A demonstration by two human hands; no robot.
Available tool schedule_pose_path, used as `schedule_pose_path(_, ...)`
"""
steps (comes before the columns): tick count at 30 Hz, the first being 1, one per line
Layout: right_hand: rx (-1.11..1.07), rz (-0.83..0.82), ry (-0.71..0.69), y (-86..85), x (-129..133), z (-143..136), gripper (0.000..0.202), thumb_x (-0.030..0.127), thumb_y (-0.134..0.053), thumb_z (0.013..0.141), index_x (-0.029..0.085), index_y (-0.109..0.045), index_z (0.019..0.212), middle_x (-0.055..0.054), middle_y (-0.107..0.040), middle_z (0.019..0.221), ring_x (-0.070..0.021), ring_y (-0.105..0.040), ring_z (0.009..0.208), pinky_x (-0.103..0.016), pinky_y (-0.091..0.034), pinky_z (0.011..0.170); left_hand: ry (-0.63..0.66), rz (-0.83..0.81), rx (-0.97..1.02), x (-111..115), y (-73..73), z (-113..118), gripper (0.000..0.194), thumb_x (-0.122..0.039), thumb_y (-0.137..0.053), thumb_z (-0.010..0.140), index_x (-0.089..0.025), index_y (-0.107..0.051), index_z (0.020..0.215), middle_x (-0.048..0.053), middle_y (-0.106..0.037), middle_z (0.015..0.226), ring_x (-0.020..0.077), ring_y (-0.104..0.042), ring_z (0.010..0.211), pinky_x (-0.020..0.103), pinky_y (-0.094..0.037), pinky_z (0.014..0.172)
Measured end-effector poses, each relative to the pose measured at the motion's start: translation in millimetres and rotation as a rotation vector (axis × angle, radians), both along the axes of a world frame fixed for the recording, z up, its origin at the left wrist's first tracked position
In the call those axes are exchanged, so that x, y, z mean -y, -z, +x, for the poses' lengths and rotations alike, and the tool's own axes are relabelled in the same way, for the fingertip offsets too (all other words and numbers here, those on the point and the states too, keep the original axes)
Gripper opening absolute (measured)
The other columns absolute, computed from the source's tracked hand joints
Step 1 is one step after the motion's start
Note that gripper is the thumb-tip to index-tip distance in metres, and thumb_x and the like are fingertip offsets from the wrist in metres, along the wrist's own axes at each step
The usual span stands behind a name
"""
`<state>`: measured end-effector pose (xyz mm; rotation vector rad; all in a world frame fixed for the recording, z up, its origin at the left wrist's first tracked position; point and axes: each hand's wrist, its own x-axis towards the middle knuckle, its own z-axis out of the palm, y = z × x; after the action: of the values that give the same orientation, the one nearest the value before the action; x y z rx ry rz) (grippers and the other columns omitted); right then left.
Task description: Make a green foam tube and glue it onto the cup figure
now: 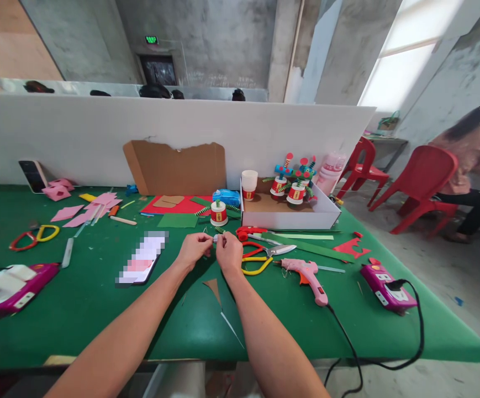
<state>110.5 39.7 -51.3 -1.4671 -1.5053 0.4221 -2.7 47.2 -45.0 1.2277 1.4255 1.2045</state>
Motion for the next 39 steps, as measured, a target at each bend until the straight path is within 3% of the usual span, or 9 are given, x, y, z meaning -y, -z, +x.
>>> schedule_pose_path(3,-0.027,0.029,0.05,-1.2,-3,5,0.029,0.035,-0.044,0.081,0.022,-0.042,0.055,0.003,-0.047,0.05,-0.0114,-0.039,0.048,-0.024,-0.027,0.049,-0.053,0.006,-0.119,-2,-0.9,-6,0.007,-0.011,-0.06,0.059,-0.016,-0.062,0.055,-0.003,-0.056,0.046,0.0081,-0.049,0.038,0.018,-0.036,0.042)
schedule_pose_path(6,-0.128,0.018,0.03,-2.0,-6,9,0.029,0.038,-0.043,0.08,0.022,-0.043,0.056,0.003,-0.048,0.05,-0.0118,-0.044,0.049,-0.023,-0.031,0.049,-0.078,0.0,-0.063,-3,-2.8,-11,0.006,-0.013,-0.056,0.062,-0.017,-0.06,0.061,-0.003,-0.056,0.048,0.0078,-0.047,0.038,0.018,-0.036,0.04)
schedule_pose_path(11,-0.271,-0.049,-0.095,-1.1,-8,7,0.028,0.042,-0.042,0.08,0.021,-0.047,0.062,0.003,-0.05,0.053,-0.0116,-0.049,0.046,-0.022,-0.035,0.047,0.029,-0.015,0.112,0,-3.7,-6,0.009,-0.023,-0.046,0.074,-0.021,-0.046,0.065,-0.006,-0.05,0.046,0.0092,-0.045,0.037,0.017,-0.035,0.037)
schedule_pose_path(20,-0.333,-0.067,-0.099,-4.7,-5,5,0.03,0.045,-0.044,0.08,0.021,-0.047,0.062,0.004,-0.048,0.051,-0.0112,-0.05,0.041,-0.023,-0.035,0.043,0.06,0.128,-0.027,-2,3.0,-9,0.035,-0.042,-0.046,0.083,-0.021,-0.038,0.055,-0.007,-0.039,0.041,0.0089,-0.041,0.035,0.021,-0.034,0.041)
schedule_pose_path(24,-0.38,-0.065,-0.081,-4.0,-6,6,0.028,0.044,-0.044,0.079,0.021,-0.048,0.064,0.004,-0.046,0.05,-0.0117,-0.049,0.041,-0.022,-0.036,0.042,0.027,0.172,-0.129,-5,2.4,-13,0.037,-0.044,-0.057,0.076,-0.019,-0.047,0.051,-0.005,-0.044,0.041,0.0096,-0.044,0.041,0.021,-0.034,0.047)
schedule_pose_path(28,-0.404,-0.073,-0.047,-2.4,-7,6,0.026,0.043,-0.044,0.079,0.021,-0.048,0.065,0.005,-0.043,0.049,-0.0117,-0.047,0.041,-0.022,-0.037,0.041,0.029,0.106,0.041,-5,0.8,-10,0.026,-0.043,-0.067,0.068,-0.017,-0.061,0.068,-0.003,-0.054,0.055,0.0091,-0.046,0.045,0.021,-0.034,0.045)
schedule_pose_path(32,-0.34,-0.073,-0.136,-3.7,-4,5,0.026,0.042,-0.045,0.079,0.021,-0.05,0.065,0.004,-0.047,0.052,-0.0115,-0.048,0.042,-0.022,-0.037,0.042,0.129,0.084,0.146,-4,0.6,-7,0.037,-0.052,-0.065,0.067,-0.016,-0.058,0.064,-0.005,-0.046,0.05,0.007,-0.04,0.042,0.02,-0.03,0.042)
schedule_pose_path(36,-0.335,-0.095,-0.212,-4.3,-1,1,0.023,0.04,-0.046,0.078,0.021,-0.051,0.067,0.003,-0.05,0.055,-0.0116,-0.048,0.043,-0.022,-0.039,0.041,0.168,0.102,0.197,-2,-0.2,-6,0.037,-0.047,-0.075,0.058,-0.016,-0.055,0.063,-0.006,-0.047,0.05,0.0054,-0.038,0.041,0.019,-0.028,0.042)
schedule_pose_path(39,-0.39,-0.115,-0.234,-3.4,-1,0,0.021,0.04,-0.047,0.077,0.021,-0.05,0.069,0.001,-0.055,0.061,-0.0113,-0.048,0.045,-0.022,-0.042,0.041,0.175,0.105,0.209,-2,-0.4,-6,0.035,-0.046,-0.073,0.06,-0.016,-0.055,0.063,-0.006,-0.047,0.049,0.0054,-0.039,0.041,0.019,-0.028,0.042)
